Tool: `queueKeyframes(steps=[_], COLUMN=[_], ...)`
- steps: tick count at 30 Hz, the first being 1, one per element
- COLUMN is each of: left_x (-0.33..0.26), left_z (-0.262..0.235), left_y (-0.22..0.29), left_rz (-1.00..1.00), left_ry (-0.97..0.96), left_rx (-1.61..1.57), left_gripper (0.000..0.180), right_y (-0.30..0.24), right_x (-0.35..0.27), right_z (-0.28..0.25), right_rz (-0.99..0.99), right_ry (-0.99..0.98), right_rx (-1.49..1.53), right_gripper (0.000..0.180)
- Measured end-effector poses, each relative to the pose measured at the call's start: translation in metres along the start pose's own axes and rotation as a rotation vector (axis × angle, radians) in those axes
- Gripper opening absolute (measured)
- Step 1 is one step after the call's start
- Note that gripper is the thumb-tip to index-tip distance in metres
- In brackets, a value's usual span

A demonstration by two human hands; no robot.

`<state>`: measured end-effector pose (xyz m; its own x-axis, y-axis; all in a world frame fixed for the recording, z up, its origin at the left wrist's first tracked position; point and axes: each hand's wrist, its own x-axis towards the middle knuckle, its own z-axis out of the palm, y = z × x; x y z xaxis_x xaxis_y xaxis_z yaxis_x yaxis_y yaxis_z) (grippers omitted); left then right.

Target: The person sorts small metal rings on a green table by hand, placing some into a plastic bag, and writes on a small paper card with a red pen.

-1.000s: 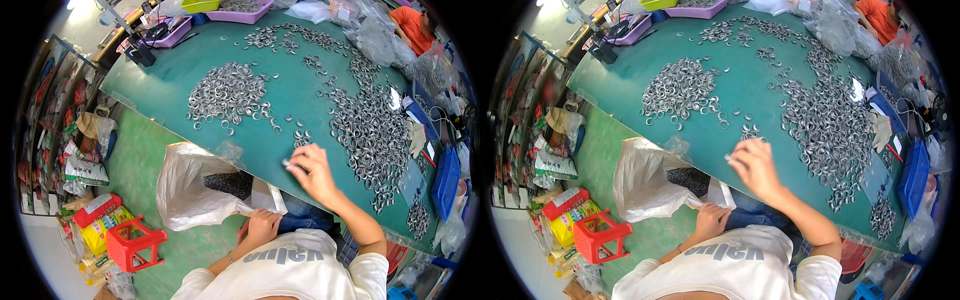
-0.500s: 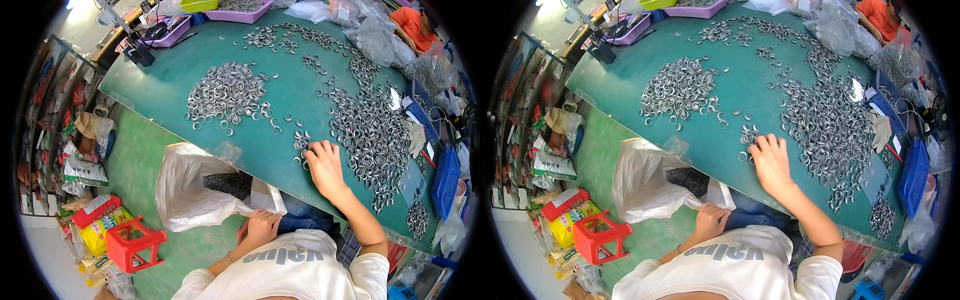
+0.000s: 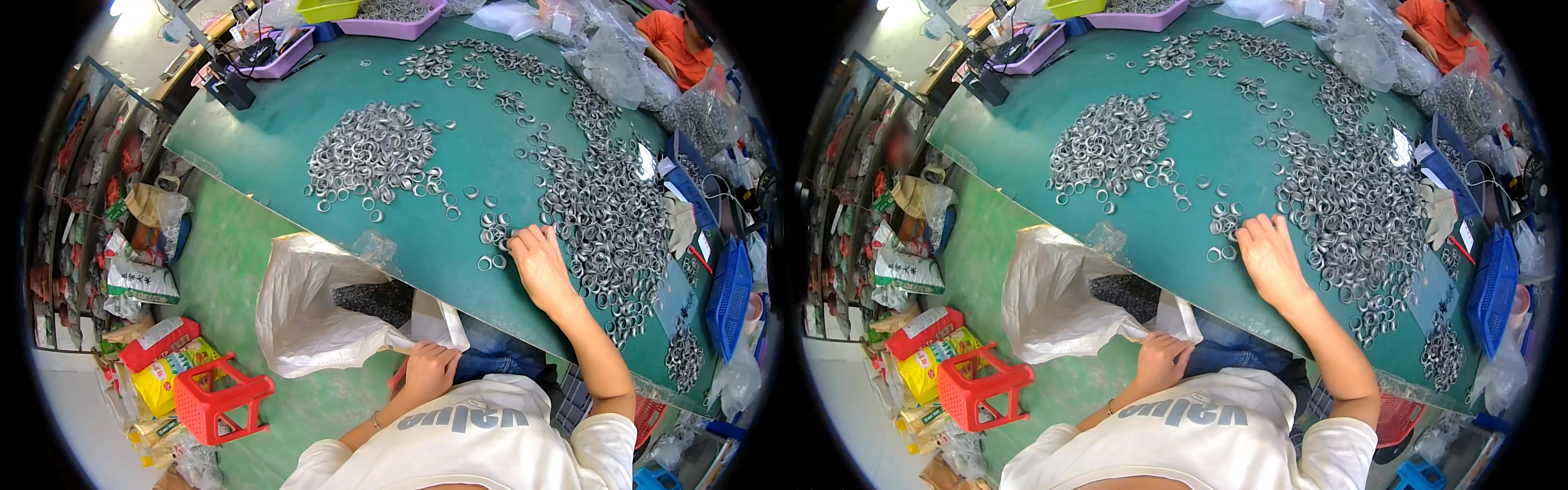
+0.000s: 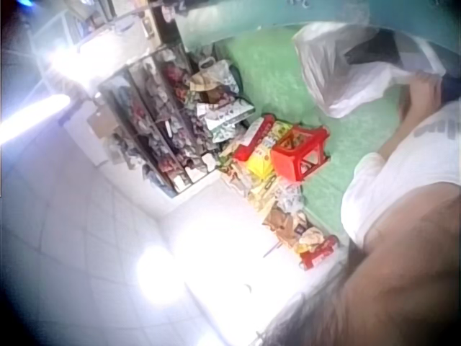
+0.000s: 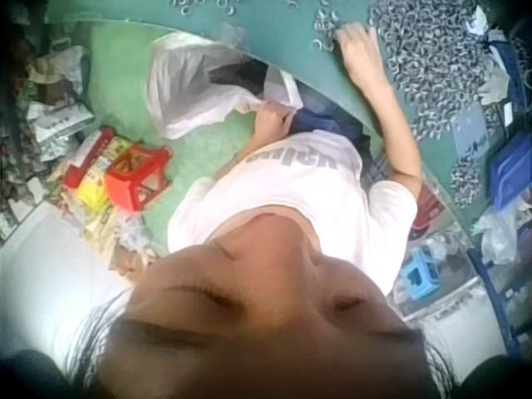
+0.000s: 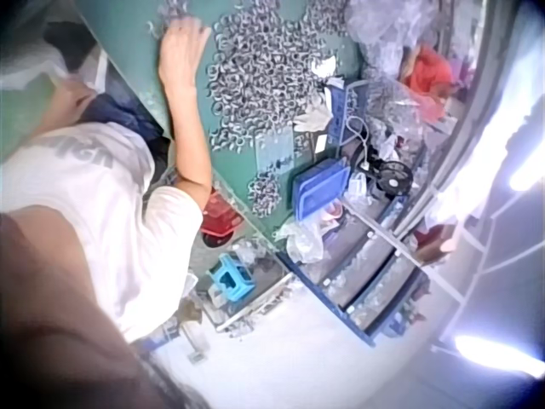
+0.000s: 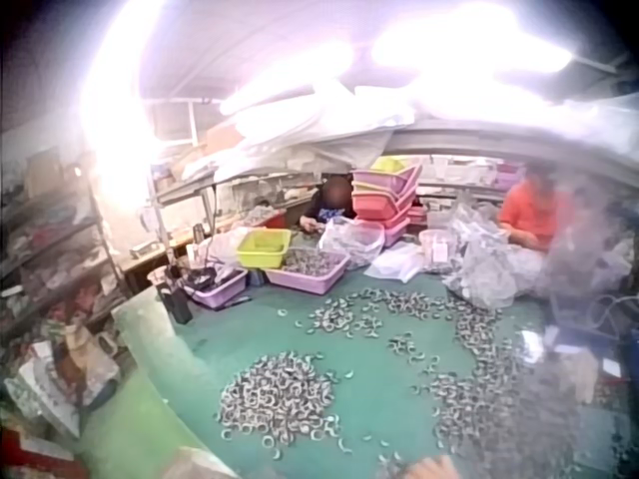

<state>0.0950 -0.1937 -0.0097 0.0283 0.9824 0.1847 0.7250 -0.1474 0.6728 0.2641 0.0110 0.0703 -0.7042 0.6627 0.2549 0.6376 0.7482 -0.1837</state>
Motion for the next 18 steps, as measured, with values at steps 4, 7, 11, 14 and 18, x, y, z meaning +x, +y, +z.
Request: queueKeyframes(steps=[4,7,11,14,18], left_x=[0.0,0.001,0.0,-0.001,0.002], left_z=[0.001,0.001,0.001,0.001,0.002], left_y=[0.0,0.0,0.0,0.0,0.001], left_rz=[-0.007,-0.005,-0.007,-0.012,-0.012], left_ry=[-0.013,-0.016,-0.014,-0.016,-0.02], left_rx=[-0.007,-0.002,0.005,0.008,0.01], left_gripper=[0.006,0.006,0.005,0.005,0.005], right_y=[0.008,0.013,0.0,-0.029,-0.077], right_x=[-0.002,-0.007,-0.004,0.001,0.01], right_z=[0.007,0.008,-0.005,0.004,0.009], right_rz=[0.082,0.218,0.566,0.39,0.069], right_ry=[0.124,0.261,0.14,0.153,0.054], right_rx=[0.079,0.314,0.741,0.875,0.882], right_gripper=[0.017,0.015,0.009,0.011,0.014])
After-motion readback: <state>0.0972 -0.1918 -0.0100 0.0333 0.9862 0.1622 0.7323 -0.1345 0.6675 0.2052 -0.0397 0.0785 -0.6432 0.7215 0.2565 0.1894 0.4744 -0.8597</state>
